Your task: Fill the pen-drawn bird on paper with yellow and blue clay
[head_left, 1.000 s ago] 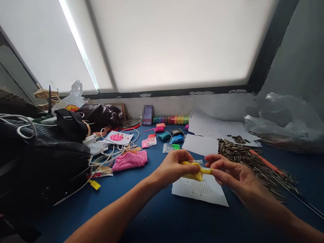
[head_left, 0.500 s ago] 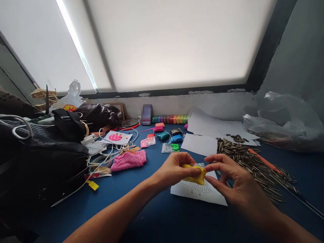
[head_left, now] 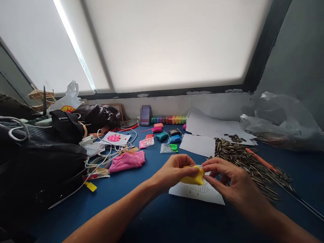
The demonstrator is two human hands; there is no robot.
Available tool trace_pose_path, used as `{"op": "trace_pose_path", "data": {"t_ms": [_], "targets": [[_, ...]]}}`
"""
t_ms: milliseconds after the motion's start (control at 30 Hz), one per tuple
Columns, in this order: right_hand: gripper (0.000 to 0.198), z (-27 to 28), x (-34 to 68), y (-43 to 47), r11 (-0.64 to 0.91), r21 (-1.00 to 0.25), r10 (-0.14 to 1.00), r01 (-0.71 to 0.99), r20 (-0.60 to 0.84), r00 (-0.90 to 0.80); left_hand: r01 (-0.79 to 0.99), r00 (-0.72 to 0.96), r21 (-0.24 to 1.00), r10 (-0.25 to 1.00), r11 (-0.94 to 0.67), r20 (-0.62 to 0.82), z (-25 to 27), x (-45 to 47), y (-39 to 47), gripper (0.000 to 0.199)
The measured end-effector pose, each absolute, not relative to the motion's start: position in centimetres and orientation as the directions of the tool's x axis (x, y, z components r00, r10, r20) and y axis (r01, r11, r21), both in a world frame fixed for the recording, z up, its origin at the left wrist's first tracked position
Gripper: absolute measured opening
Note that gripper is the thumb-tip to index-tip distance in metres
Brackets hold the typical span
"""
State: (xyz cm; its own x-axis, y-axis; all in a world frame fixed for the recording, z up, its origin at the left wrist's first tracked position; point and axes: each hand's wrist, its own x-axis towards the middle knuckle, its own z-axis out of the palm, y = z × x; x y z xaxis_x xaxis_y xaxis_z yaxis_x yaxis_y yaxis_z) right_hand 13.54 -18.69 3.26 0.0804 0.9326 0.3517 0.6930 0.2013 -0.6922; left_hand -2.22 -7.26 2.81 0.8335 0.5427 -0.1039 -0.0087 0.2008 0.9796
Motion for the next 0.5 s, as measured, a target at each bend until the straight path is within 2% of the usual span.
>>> {"op": "trace_pose_path", "data": {"t_ms": [333,433,500], "targets": [[0.014,2.69,13.16,-19.02,0.277,-0.483,0.888,0.831,0.460,-0.029,0.031,0.816,0.984,0.564,0.176,-0.127,2.84,-2.01,-7.88,0.043],[0.013,2.73,12.85,-19.13,0.253,-0.509,0.894,0.823,0.447,0.002,0.031,0.803,0.991,0.586,0.131,-0.103,2.90,-1.91,-8.03,0.033],[0.012,2.88,12.76,-19.22,0.233,-0.575,0.908,0.784,0.418,0.036,0.031,0.795,0.995,0.601,0.092,-0.080,2.88,-1.86,-7.99,0.027]]}}
